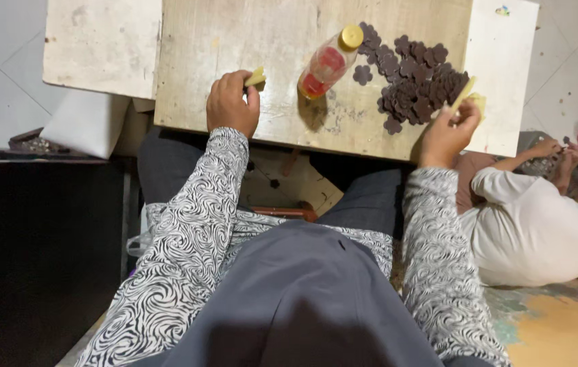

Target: The person sits on the floor and assembles small flower-shaped decorative pieces by pressing a dark brown cutout onto a pale yellow foam base. They handle the pieces one at a time, occasionally adjusting the position of a bottle and a foam block on the table.

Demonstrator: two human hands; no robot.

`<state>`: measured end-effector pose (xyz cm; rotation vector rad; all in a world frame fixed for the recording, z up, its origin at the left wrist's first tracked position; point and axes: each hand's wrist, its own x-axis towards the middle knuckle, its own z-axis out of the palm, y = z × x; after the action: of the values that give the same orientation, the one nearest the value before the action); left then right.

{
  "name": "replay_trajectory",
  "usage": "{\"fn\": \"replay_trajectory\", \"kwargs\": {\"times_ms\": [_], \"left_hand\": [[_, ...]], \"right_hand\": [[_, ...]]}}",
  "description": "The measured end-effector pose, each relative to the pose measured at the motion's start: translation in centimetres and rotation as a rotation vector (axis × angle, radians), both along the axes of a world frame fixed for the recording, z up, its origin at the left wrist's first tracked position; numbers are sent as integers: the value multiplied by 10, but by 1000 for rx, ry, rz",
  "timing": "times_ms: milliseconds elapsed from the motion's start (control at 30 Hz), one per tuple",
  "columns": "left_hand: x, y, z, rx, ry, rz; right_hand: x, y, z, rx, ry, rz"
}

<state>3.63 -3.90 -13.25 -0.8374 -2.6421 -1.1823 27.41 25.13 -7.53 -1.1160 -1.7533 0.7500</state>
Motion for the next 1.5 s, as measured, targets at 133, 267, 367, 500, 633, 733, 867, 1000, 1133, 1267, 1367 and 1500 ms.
{"fn": "replay_trajectory", "kwargs": {"times_ms": [133, 267, 367, 500, 633, 733, 867, 1000, 1133, 1267, 1367, 1500], "left_hand": [[-1, 1, 1, 17, 9, -7], [-2, 1, 4, 14, -5, 6], [-2, 0, 5, -5, -14, -1], [0, 0, 5, 7, 2, -5], [1, 0, 3, -3, 4, -11], [1, 0, 3, -9, 8, -12], [2, 1, 4, -13, 14, -8], [2, 2, 5, -20, 16, -6], [0, 1, 3, -9, 27, -2], [0, 0, 2, -16, 7, 3], [0, 0, 4, -1, 10, 4], [-1, 0, 7, 0, 8, -7]], "right_hand": [[-5, 22, 2, 81, -213, -21], [-19, 25, 7, -6, -485, -70], [-29, 17, 9, 24, -418, 33], [-33, -2, 9, 253, -430, 186], [-33, -14, 5, 132, -373, 314], [-37, -3, -2, -9, -285, 188], [-51, 38, -4, 42, -94, 59], [-78, 69, 7, -191, -101, 72], [-104, 72, 15, -83, -522, 228], [-114, 51, 12, 58, -535, 298], [-111, 44, 15, 72, -499, 392], [-91, 46, 21, -300, -402, 247]]}}
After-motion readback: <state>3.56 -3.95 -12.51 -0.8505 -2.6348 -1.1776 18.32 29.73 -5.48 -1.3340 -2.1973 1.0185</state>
